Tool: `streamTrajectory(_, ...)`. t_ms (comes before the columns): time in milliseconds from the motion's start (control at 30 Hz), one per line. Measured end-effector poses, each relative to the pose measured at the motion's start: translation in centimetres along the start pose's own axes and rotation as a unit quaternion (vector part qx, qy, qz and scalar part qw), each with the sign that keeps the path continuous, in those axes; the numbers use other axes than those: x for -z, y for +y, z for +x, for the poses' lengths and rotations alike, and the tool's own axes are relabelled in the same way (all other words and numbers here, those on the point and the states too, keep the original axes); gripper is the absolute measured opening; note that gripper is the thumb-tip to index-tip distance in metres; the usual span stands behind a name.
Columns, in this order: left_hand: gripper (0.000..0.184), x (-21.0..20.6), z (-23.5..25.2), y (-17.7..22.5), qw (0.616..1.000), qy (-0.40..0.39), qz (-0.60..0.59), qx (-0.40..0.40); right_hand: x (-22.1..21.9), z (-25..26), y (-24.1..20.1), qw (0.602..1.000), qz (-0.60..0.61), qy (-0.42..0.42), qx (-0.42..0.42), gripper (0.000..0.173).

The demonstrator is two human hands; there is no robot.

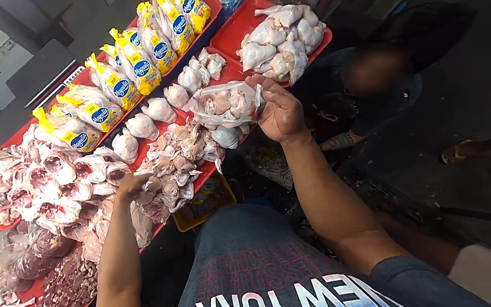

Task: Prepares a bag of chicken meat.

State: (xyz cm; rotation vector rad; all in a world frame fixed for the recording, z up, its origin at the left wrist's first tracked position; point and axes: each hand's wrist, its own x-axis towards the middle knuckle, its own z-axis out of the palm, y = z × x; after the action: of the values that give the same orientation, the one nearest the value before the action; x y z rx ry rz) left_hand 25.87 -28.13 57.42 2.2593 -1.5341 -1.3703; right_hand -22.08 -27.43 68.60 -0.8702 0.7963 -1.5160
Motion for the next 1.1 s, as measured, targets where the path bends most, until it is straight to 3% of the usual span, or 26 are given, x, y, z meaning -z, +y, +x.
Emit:
streamTrajectory(167, 0.025, -0.1, -0.8, 0.4, 0.996, 0.054, 0.008, -0.065, -0.1, 0.3, 0.2, 1.0, -0.004, -0.012, 0.0, 0.049)
streamTrajectory(300, 0.018, 0.3, -1.6, -0.9, 0.982, 0.138, -0.087, -0.092, -0.1, 0.1, 0.1, 1.0, -0.017, -0.012, -0.007, 0.048)
streamTrajectory(467, 0.017, 1.2, -2.5, -1.3, 0.981, 0.067, -0.171, -0.066, -0.2, 0.1, 0.0, 1.0, -0.028, -0.01, -0.008, 0.05)
streamTrajectory(533, 0.02, 0.8, -3.2, -0.7, 0.989, 0.031, -0.137, -0.052, -0.4, 0.1, 0.0, 1.0, -0.029, -0.009, -0.004, 0.049)
streamTrajectory(700, 0.04, -3.4, -6.6, 4.0, 0.987, 0.025, 0.154, 0.027, -0.2, -0.1, 0.1, 1.0, -0.021, -0.004, -0.001, 0.049)
streamTrajectory(867, 0.034, -5.2, -6.3, 3.2, 0.987, 0.048, 0.15, 0.035, -0.6, -0.1, 0.0, 1.0, -0.019, 0.005, -0.003, 0.048)
streamTrajectory(1000, 0.044, -3.5, -4.2, 2.2, 0.988, 0.01, 0.157, 0.014, -0.7, 0.1, 0.0, 1.0, -0.011, -0.002, -0.004, 0.049)
streamTrajectory(1100, 0.037, -2.5, -3.0, 1.7, 0.993, 0.01, 0.113, 0.017, -1.0, 0.4, 0.2, 1.0, -0.005, -0.004, 0.001, 0.049)
